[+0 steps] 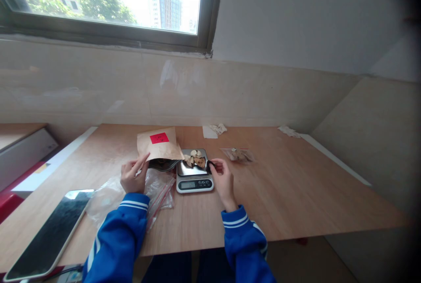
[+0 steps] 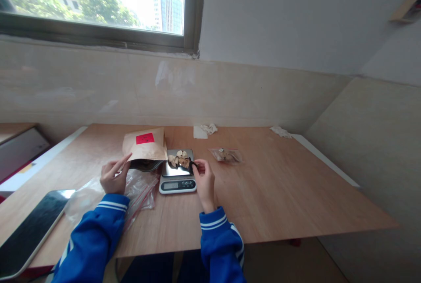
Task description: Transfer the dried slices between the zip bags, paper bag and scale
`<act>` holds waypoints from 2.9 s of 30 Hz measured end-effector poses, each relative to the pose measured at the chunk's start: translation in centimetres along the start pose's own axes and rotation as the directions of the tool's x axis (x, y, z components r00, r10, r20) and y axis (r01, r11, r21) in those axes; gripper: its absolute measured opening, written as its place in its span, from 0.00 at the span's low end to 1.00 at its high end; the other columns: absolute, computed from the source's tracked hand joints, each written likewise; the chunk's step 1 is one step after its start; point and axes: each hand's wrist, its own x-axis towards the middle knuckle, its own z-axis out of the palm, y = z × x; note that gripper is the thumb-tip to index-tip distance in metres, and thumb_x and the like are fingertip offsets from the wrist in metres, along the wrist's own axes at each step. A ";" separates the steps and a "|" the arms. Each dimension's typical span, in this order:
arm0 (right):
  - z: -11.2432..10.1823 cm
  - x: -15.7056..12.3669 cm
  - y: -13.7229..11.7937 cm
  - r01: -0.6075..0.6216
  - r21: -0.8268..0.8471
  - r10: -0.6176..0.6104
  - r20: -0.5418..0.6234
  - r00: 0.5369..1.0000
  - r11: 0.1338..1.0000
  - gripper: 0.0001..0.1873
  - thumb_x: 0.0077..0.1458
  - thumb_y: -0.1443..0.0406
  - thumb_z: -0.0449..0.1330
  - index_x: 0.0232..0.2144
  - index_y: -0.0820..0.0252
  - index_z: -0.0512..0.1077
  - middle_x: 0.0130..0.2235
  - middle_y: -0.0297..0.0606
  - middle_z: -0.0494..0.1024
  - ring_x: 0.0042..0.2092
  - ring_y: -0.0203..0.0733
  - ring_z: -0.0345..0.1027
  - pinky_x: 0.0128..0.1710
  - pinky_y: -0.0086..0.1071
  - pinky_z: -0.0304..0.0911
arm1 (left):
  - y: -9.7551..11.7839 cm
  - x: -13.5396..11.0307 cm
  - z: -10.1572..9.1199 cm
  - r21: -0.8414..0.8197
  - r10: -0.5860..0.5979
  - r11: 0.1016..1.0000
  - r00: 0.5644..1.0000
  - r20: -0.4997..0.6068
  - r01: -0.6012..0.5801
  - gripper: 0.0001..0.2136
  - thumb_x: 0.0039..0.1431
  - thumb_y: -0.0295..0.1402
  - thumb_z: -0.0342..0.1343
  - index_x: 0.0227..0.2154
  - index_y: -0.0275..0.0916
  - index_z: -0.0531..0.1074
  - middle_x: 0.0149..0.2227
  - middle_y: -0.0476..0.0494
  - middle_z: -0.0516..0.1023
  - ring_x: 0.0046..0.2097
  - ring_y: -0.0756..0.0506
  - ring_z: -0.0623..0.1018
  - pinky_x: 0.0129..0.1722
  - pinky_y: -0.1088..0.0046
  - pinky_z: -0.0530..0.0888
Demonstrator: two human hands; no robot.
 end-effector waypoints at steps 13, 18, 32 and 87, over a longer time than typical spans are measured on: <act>5.0 -1.6 -2.2 0.514 -0.310 -0.387 0.387 0.837 0.800 0.11 0.60 0.70 0.51 0.30 0.57 0.73 0.33 0.39 0.69 0.36 0.40 0.65 0.36 0.32 0.65 | -0.4 -0.2 0.1 0.010 0.015 1.000 1.000 -0.003 -0.015 0.11 0.56 0.38 0.56 0.41 0.45 0.78 0.28 0.46 0.72 0.31 0.48 0.68 0.38 0.73 0.68; 5.0 -1.7 -2.0 0.535 -0.358 -0.364 0.444 0.818 0.766 0.11 0.61 0.69 0.51 0.35 0.57 0.74 0.34 0.41 0.70 0.38 0.42 0.66 0.37 0.34 0.67 | -0.6 -0.3 0.2 0.002 0.023 1.000 1.000 -0.017 -0.023 0.12 0.56 0.38 0.56 0.41 0.45 0.78 0.27 0.46 0.72 0.31 0.48 0.68 0.37 0.73 0.68; 1.3 -1.0 -1.8 0.342 -0.334 -0.274 0.235 0.933 0.878 0.16 0.63 0.65 0.46 0.41 0.58 0.74 0.39 0.42 0.70 0.43 0.43 0.65 0.45 0.39 0.62 | -1.1 -0.5 0.6 -0.019 -0.113 0.993 0.991 0.068 0.114 0.14 0.58 0.39 0.54 0.46 0.47 0.75 0.34 0.45 0.76 0.36 0.47 0.71 0.41 0.71 0.69; 2.5 -7.2 -10.1 0.017 0.226 -0.107 0.393 0.913 0.974 0.12 0.60 0.60 0.52 0.43 0.58 0.67 0.36 0.36 0.75 0.35 0.37 0.70 0.36 0.30 0.67 | 13.1 -1.0 -9.1 -0.445 0.130 0.881 0.822 0.555 0.160 0.15 0.62 0.33 0.47 0.49 0.47 0.72 0.43 0.41 0.73 0.45 0.45 0.75 0.42 0.67 0.75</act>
